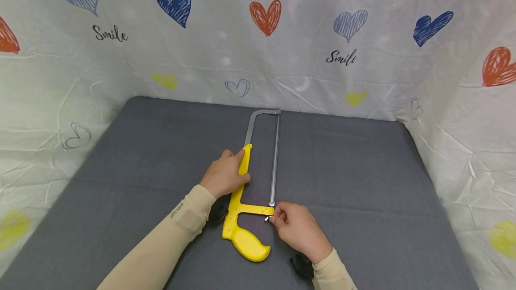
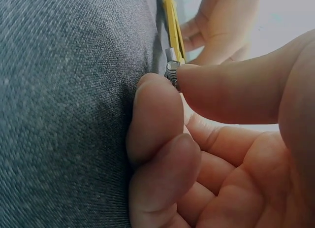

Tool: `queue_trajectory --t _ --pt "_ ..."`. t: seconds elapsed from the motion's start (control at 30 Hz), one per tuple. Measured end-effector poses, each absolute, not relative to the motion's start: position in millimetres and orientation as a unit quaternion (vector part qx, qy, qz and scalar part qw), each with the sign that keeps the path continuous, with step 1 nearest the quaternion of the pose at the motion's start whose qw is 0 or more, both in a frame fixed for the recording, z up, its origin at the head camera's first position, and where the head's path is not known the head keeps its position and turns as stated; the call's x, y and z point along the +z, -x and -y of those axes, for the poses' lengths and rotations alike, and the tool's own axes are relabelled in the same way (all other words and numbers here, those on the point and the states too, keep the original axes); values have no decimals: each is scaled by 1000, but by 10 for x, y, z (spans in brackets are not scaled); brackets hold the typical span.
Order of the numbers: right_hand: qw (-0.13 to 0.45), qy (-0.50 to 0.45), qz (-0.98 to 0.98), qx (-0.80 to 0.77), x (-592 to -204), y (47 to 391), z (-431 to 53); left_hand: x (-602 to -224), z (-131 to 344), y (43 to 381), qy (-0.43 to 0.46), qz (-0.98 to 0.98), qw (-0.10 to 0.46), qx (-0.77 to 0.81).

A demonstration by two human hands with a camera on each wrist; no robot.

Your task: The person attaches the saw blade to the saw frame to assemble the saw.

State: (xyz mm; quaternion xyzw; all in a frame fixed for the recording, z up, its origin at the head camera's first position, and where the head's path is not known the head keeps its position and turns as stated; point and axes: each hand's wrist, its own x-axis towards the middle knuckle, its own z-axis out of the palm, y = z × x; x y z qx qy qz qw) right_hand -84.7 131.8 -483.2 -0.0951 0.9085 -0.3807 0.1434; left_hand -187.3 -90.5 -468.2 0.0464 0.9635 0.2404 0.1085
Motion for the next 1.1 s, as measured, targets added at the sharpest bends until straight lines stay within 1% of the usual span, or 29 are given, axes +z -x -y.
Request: queue_trajectory --t 0.2,0.43,0.67,1.1 --pt "148 100 -907 -383 -4835 860 -1344 -4675 901 1882 -46 -963 110 242" --pt "166 99 -894 -404 -4828 868 -1370 -4676 900 1888 -45 -964 109 240" --pt "159 99 -898 -397 -4840 860 -1352 -4685 904 1876 -43 -963 111 241" --pt "156 65 -900 -402 -4800 843 -1324 -4683 908 1881 -43 -963 110 241"
